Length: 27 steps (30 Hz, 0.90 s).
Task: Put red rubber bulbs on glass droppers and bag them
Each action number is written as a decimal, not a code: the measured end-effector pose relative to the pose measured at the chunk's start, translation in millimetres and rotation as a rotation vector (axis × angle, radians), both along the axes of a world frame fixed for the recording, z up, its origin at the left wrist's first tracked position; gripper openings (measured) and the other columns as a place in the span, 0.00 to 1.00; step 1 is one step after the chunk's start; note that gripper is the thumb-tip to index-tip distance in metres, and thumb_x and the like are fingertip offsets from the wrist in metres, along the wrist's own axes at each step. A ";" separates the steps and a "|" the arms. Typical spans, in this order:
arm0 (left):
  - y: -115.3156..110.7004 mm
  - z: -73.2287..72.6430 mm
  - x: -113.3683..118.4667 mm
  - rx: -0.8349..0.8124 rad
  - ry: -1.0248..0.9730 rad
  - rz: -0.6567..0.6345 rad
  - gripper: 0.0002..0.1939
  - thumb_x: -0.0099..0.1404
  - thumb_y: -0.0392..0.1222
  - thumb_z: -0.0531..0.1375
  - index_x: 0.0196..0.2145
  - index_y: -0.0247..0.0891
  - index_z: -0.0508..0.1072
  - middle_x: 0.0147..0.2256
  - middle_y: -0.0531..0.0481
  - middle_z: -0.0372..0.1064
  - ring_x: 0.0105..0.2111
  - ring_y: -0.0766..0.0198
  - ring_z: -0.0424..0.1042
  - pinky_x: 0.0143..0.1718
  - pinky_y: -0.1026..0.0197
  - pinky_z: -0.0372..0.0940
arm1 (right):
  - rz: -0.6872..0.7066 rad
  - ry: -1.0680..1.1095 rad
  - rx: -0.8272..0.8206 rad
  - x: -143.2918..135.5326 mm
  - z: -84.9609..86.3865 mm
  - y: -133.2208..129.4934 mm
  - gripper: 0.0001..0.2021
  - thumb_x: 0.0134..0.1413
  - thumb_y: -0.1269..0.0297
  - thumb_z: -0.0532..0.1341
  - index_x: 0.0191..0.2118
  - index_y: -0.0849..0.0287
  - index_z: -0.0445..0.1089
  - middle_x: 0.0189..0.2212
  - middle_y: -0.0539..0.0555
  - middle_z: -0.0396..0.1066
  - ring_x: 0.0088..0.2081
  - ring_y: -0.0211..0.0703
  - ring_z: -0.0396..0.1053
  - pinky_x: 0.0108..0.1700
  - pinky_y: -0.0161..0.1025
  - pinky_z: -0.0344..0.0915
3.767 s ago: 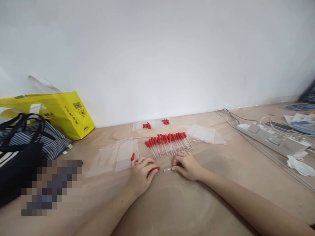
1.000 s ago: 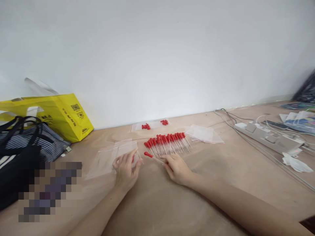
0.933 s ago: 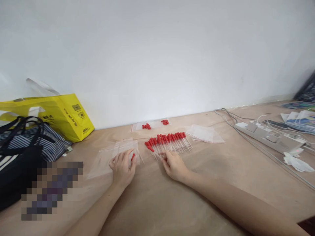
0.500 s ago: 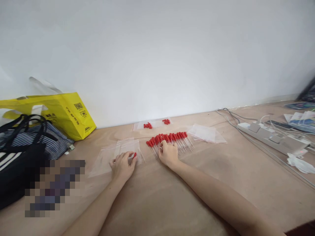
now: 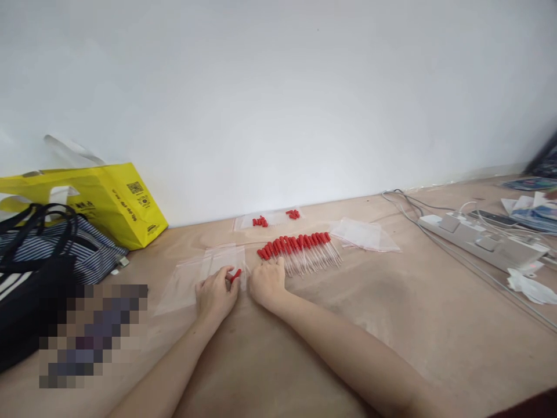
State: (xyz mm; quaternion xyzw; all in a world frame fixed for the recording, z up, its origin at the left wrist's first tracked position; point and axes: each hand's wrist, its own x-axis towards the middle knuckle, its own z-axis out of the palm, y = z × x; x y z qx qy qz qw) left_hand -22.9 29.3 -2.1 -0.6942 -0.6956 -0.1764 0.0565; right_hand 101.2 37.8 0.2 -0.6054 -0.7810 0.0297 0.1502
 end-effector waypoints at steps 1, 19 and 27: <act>-0.4 0.1 0.0 0.004 0.003 -0.005 0.13 0.57 0.42 0.52 0.41 0.40 0.65 0.34 0.52 0.72 0.38 0.57 0.69 0.37 0.57 0.53 | 0.004 -0.024 -0.013 -0.5 0.8 0.9 0.11 0.50 0.71 0.52 0.33 0.64 0.72 0.33 0.64 0.71 0.38 0.49 0.65 0.44 0.48 0.48; -15.8 -7.0 20.4 0.243 0.031 -0.446 0.12 0.61 0.40 0.49 0.39 0.39 0.70 0.36 0.48 0.71 0.37 0.58 0.67 0.41 0.56 0.54 | 0.258 0.080 0.046 152.4 -11.9 -47.3 0.07 0.47 0.63 0.60 0.26 0.60 0.65 0.27 0.53 0.68 0.33 0.42 0.63 0.36 0.37 0.56; -33.7 -8.7 41.1 0.124 0.026 -0.620 0.11 0.61 0.39 0.52 0.39 0.42 0.71 0.36 0.48 0.69 0.38 0.58 0.65 0.41 0.53 0.54 | 0.375 0.310 -0.013 143.4 -14.3 -41.3 0.12 0.41 0.58 0.63 0.29 0.59 0.63 0.29 0.50 0.66 0.32 0.38 0.61 0.35 0.34 0.55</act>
